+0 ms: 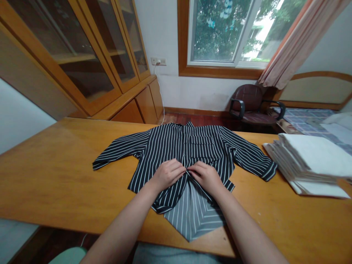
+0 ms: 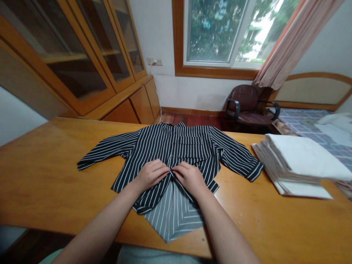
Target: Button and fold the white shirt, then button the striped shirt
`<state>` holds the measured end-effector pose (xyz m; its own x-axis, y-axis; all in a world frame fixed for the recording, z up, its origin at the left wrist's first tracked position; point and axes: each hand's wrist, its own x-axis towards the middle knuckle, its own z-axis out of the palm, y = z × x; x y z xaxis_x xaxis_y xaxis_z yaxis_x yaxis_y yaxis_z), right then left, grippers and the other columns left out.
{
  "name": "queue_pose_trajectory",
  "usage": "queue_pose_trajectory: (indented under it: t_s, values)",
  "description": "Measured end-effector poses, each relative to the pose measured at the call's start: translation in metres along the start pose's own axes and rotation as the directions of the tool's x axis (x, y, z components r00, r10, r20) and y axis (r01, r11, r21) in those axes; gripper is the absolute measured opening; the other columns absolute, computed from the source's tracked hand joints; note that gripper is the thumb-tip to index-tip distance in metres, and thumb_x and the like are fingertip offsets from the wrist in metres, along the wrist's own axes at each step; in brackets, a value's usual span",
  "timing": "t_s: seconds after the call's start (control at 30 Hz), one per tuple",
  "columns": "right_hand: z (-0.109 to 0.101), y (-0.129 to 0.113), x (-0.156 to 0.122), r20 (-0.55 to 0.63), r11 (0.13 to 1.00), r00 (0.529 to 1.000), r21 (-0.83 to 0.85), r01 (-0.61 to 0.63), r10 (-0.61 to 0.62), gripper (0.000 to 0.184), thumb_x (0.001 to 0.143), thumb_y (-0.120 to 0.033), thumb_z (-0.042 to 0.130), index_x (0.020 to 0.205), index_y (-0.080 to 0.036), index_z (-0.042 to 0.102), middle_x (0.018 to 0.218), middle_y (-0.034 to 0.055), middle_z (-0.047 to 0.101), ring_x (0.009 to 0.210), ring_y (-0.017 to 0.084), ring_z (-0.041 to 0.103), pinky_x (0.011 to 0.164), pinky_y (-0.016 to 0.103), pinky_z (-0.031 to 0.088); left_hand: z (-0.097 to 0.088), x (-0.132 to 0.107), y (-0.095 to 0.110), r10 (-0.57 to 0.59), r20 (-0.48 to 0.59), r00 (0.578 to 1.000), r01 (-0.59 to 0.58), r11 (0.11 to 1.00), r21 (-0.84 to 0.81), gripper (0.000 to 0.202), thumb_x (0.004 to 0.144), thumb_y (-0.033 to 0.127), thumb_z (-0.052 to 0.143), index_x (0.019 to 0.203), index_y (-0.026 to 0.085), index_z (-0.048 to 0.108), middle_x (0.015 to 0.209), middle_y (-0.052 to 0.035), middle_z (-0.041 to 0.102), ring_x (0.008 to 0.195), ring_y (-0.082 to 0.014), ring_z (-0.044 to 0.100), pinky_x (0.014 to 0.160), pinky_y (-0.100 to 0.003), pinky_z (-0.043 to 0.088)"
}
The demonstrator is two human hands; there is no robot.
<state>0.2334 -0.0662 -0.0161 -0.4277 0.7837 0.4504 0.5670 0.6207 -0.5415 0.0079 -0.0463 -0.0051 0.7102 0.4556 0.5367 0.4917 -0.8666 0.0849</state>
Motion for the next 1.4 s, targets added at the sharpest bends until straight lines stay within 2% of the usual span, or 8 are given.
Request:
queue_pose_trajectory:
  t_s: [0.17,0.33,0.9,1.1,1.4]
  values:
    - [-0.0038,0.0,-0.0005,0.02,0.99,0.998,-0.124,0.067,-0.065,0.019,0.097,-0.022,0.056,0.106,-0.023,0.073,0.092,0.0047,0.071,0.081,0.015,0.068,0.072,0.025,0.052,-0.0022,0.0,-0.0007,0.01,-0.015,1.0,-0.01,1.0,-0.015,0.014,0.097,0.017,0.053,0.102,0.017,0.066,0.088,-0.0051,0.068,0.079,-0.0165,0.058,0.068,-0.029,0.049]
    - [-0.0055,0.0006,-0.0017,0.03,0.982,0.996,-0.167,0.085,-0.081,0.019,0.098,-0.023,0.055,0.106,-0.023,0.073,0.092,0.0046,0.071,0.081,0.015,0.067,0.072,0.024,0.051,-0.0034,-0.0004,-0.0016,0.009,-0.022,1.0,-0.009,1.0,-0.028,0.015,0.098,0.019,0.052,0.102,0.018,0.067,0.088,-0.0054,0.068,0.079,-0.0162,0.059,0.068,-0.03,0.05]
    - [-0.0028,-0.0005,-0.0019,-0.025,0.995,0.999,-0.089,0.035,-0.037,0.016,0.096,-0.023,0.058,0.103,-0.023,0.072,0.092,0.0035,0.071,0.082,0.015,0.068,0.074,0.024,0.053,-0.0072,0.0014,-0.0004,0.007,-0.016,1.0,-0.007,1.0,-0.03,0.014,0.096,0.018,0.054,0.1,0.017,0.067,0.09,-0.0057,0.068,0.079,-0.0166,0.058,0.068,-0.029,0.05]
    - [-0.0028,-0.0029,-0.0003,0.002,0.997,1.0,-0.081,0.015,-0.015,0.016,0.098,-0.027,0.056,0.101,-0.023,0.072,0.092,0.0046,0.07,0.081,0.015,0.067,0.074,0.026,0.053,-0.0052,0.0018,-0.0008,-0.042,0.0,0.999,0.042,0.998,-0.045,0.019,0.099,0.019,0.05,0.11,0.018,0.065,0.094,-0.0063,0.067,0.085,-0.0173,0.061,0.073,-0.031,0.053]
    - [-0.0033,-0.0063,-0.0003,0.063,0.998,0.998,-0.048,0.026,-0.023,0.019,0.096,-0.035,0.06,0.091,-0.022,0.071,0.081,0.003,0.067,0.073,0.015,0.064,0.07,0.025,0.049,-0.0018,-0.0018,-0.0038,-0.026,0.012,1.0,0.026,1.0,-0.01,0.015,0.098,0.019,0.053,0.106,0.016,0.065,0.092,-0.0054,0.066,0.083,-0.0171,0.059,0.069,-0.029,0.05]
